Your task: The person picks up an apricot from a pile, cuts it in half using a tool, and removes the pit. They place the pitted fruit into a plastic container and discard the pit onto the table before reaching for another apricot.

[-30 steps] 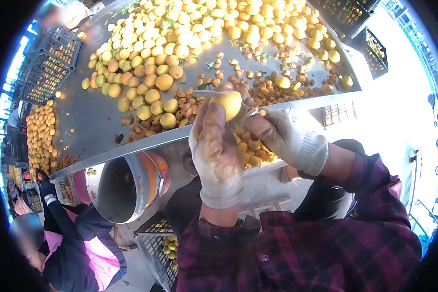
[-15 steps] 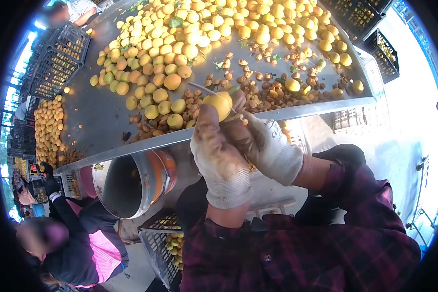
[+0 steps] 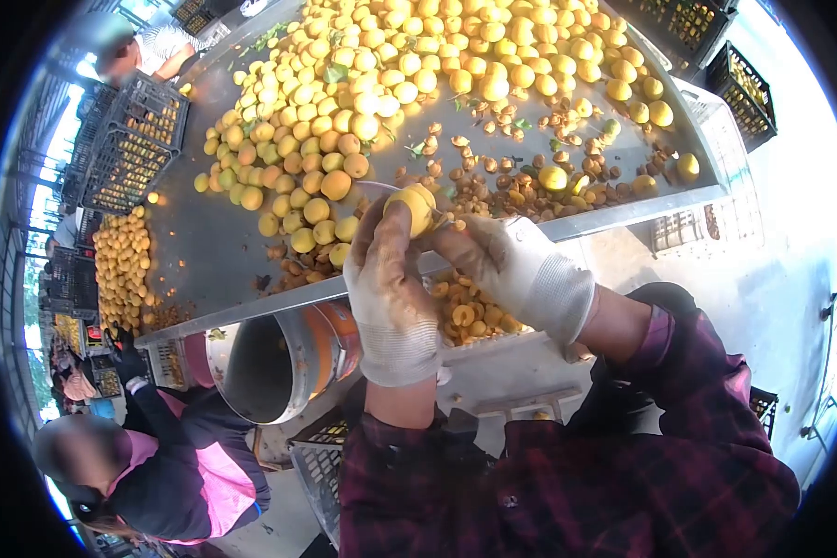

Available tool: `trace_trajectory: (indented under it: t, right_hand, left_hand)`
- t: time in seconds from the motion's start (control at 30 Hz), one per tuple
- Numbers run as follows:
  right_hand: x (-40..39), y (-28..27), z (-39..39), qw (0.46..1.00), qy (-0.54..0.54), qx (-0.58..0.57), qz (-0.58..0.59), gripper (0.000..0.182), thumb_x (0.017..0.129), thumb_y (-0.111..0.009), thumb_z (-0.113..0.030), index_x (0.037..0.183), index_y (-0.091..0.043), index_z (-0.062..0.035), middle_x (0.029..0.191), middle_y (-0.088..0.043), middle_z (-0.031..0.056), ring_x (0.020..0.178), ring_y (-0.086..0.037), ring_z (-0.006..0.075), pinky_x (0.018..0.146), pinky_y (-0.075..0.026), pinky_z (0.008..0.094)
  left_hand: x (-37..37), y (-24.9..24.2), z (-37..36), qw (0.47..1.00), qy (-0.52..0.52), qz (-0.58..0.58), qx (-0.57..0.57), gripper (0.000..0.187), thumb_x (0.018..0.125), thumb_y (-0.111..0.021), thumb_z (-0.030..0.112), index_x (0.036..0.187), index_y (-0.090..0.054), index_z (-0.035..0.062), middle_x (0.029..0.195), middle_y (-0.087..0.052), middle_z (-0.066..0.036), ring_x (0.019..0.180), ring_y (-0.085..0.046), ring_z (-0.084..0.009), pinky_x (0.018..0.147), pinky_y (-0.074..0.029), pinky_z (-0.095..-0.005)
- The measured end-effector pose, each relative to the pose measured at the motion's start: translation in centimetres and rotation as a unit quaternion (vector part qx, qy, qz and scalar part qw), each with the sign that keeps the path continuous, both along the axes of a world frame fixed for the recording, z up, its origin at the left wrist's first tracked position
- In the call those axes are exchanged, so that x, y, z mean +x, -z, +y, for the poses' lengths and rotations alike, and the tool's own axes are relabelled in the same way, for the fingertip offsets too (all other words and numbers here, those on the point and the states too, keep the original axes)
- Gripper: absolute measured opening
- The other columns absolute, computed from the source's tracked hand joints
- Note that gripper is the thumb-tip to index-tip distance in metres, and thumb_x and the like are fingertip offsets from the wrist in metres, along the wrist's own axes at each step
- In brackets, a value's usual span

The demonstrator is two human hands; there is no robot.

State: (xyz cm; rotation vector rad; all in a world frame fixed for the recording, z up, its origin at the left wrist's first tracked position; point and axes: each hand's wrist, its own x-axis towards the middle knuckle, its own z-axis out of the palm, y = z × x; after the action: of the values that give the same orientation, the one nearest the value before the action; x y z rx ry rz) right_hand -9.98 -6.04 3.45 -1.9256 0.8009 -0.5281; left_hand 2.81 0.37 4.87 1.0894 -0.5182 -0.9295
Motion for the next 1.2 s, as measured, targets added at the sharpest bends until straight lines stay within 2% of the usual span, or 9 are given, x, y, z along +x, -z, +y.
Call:
trace_trajectory:
  t: [0.27, 0.33, 0.5, 0.6, 0.7, 0.83, 0.97, 1.03, 1.2]
  right_hand:
    - [1.6, 4.0, 1.9, 0.987, 0.099, -0.062, -0.115, 0.043, 0.103, -0.052, -0.036, 0.128, -0.049, 0.0, 0.072, -0.065, 0.0213, 0.071, -0.066, 0.0413, 0.06, -0.051, 0.0462]
    - [0.9, 1.9, 1.8, 0.991, 0.069, 0.042, -0.103, 0.045, 0.102, -0.053, -0.039, 0.123, -0.054, 0.0001, 0.075, -0.065, 0.023, 0.075, -0.066, 0.0427, 0.062, -0.051, 0.0456]
    - [-0.1, -3.1, -0.5, 0.992, 0.015, 0.125, 0.005, 0.048, 0.101, -0.055, -0.043, 0.101, -0.066, 0.0031, 0.078, -0.066, 0.0232, 0.078, -0.069, 0.0383, 0.062, -0.05, 0.0421]
    - [-0.1, -5.0, -0.5, 0.965, -0.003, 0.256, 0.055, 0.041, 0.101, -0.056, -0.036, 0.094, -0.067, 0.0029, 0.081, -0.067, 0.0249, 0.08, -0.069, 0.038, 0.063, -0.05, 0.0429]
    - [0.1, -0.6, 0.9, 0.997, 0.051, -0.051, 0.01, 0.035, 0.1, -0.057, -0.03, 0.106, -0.063, 0.0045, 0.075, -0.067, 0.021, 0.069, -0.068, 0.0368, 0.061, -0.051, 0.0442]
    - [0.2, -0.6, 1.8, 0.991, 0.014, 0.132, 0.001, 0.033, 0.1, -0.056, -0.027, 0.107, -0.057, 0.0045, 0.076, -0.067, 0.0226, 0.076, -0.067, 0.0408, 0.063, -0.051, 0.0472]
    - [0.9, 3.0, 2.1, 0.997, 0.061, -0.05, -0.015, 0.032, 0.1, -0.055, -0.026, 0.112, -0.054, 0.0034, 0.076, -0.066, 0.0229, 0.074, -0.068, 0.0387, 0.062, -0.051, 0.0464]
    - [0.8, 1.5, 1.7, 0.998, 0.027, 0.0, 0.056, 0.037, 0.093, -0.061, -0.008, 0.126, -0.051, 0.0043, 0.09, -0.07, 0.02, 0.091, -0.071, 0.0277, 0.074, -0.053, 0.0378]
    - [1.2, 1.0, 2.2, 0.989, 0.013, 0.145, -0.014, 0.031, 0.099, -0.058, -0.023, 0.113, -0.058, 0.0045, 0.076, -0.067, 0.0169, 0.071, -0.068, 0.0275, 0.062, -0.051, 0.038]
  left_hand:
    - [-0.8, 1.8, -2.3, 0.996, -0.059, -0.055, -0.03, 0.041, 0.101, -0.046, 0.029, 0.117, -0.063, -0.0051, 0.102, -0.071, -0.015, 0.088, -0.068, -0.0193, 0.079, -0.054, -0.0317]
    - [-1.0, 0.8, -1.8, 0.919, -0.096, -0.375, -0.072, 0.041, 0.101, -0.048, 0.031, 0.116, -0.063, -0.0039, 0.102, -0.07, -0.015, 0.09, -0.067, -0.0176, 0.078, -0.053, -0.0288]
    - [-0.2, 0.2, -1.2, 0.999, -0.051, -0.011, 0.003, 0.038, 0.099, -0.059, 0.026, 0.115, -0.062, -0.0079, 0.108, -0.068, -0.012, 0.097, -0.065, -0.0193, 0.091, -0.049, -0.0316]
    - [-0.7, 0.2, -1.1, 0.996, -0.068, -0.053, -0.016, 0.039, 0.099, -0.059, 0.027, 0.117, -0.061, -0.0075, 0.108, -0.067, -0.013, 0.096, -0.065, -0.0193, 0.09, -0.049, -0.0314]
    - [-0.9, 0.7, -1.7, 0.994, -0.102, -0.038, -0.031, 0.041, 0.1, -0.056, 0.03, 0.117, -0.059, -0.0072, 0.106, -0.067, -0.015, 0.094, -0.066, -0.0224, 0.086, -0.052, -0.0342]
    - [-1.2, 2.4, -2.1, 0.993, -0.104, 0.042, -0.04, 0.053, 0.101, -0.05, 0.041, 0.121, -0.054, -0.0079, 0.098, -0.069, -0.019, 0.091, -0.067, -0.0278, 0.082, -0.054, -0.037]
    - [-1.0, 3.2, -2.8, 0.994, -0.076, 0.075, -0.002, 0.06, 0.101, -0.048, 0.047, 0.123, -0.05, -0.0087, 0.093, -0.069, -0.022, 0.088, -0.067, -0.031, 0.082, -0.055, -0.0387]
    - [-1.2, 2.0, -2.6, 0.994, -0.068, 0.084, 0.025, 0.059, 0.101, -0.048, 0.047, 0.122, -0.051, -0.0086, 0.093, -0.069, -0.025, 0.085, -0.068, -0.0326, 0.083, -0.055, -0.0395]
    - [-0.7, 1.7, -2.2, 0.995, -0.076, 0.049, 0.04, 0.055, 0.101, -0.047, 0.044, 0.119, -0.052, -0.0078, 0.096, -0.07, -0.024, 0.084, -0.07, -0.0351, 0.081, -0.056, -0.0399]
